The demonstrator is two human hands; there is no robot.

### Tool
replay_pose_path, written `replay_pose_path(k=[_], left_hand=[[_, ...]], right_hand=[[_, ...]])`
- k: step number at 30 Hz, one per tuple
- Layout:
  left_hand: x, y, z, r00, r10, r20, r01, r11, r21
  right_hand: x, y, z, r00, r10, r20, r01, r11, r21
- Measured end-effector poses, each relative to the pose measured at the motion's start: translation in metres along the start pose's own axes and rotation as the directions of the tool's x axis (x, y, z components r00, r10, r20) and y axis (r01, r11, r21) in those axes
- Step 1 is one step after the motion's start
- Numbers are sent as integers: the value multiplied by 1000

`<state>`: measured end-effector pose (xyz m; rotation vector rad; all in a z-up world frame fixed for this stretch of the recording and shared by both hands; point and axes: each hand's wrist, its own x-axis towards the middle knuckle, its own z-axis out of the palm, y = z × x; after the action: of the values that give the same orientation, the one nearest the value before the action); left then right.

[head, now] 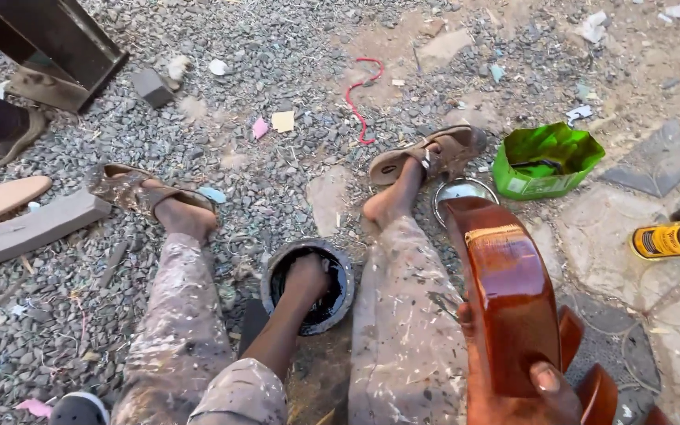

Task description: The person sits on the ground and applies a dark liquid finish to several curved wooden pieces using a white cloth. They dip the cloth into a container of finish and wipe it onto the wood, then place the finished pieces on the ground.

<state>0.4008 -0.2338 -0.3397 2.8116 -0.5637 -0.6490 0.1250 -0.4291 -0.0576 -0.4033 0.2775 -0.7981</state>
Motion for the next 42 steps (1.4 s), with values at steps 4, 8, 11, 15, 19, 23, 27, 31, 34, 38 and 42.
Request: replay_pose_path(k=[4, 8, 11, 15, 19, 23, 27, 31, 34, 38, 42], left_hand=[[-30, 29, -57, 969, -169, 181, 206, 955, -212], [-62, 43, -78, 962, -83, 260, 93, 995, -25], [-76, 35, -90, 925, 233, 302, -281, 951, 128], [-147, 51, -169, 888, -86, 451, 331, 801, -498], [-228, 17, -201, 972, -69, 227, 213, 673, -708], [-331, -40, -219, 929, -287, 236, 236, -34, -971], [-401, -157, -170, 996, -19, 84, 61, -536, -842], [-330, -377, -65, 982, -142, 128, 191, 702, -686], [-432, -289, -137, 999, -46, 22, -3, -484, -875], [-517, -121, -213, 927, -359, 107, -113, -541, -834], [-489, -78, -206, 990, -131, -54, -124, -624, -771]], right_hand=[[-8, 4, 42, 992, 49, -116, -62, 992, -111], [-15, -3, 96, 930, 96, -353, -221, 917, -332], [-23, -2, 115, 907, 117, -406, -285, 879, -383], [-33, -1, 107, 908, 188, -374, -341, 851, -400], [-64, -6, 120, 916, 227, -331, -366, 811, -456], [-84, -1, 81, 940, 295, -171, -338, 874, -351], [-99, -5, 86, 845, 525, -100, -527, 788, -320], [-137, -15, 175, 703, 631, -329, -709, 582, -398], [-140, -24, 139, 646, 630, -431, -760, 480, -439], [-154, -62, 94, 741, 574, -349, -653, 492, -576], [-152, -77, 73, 799, 509, -320, -588, 555, -588]])
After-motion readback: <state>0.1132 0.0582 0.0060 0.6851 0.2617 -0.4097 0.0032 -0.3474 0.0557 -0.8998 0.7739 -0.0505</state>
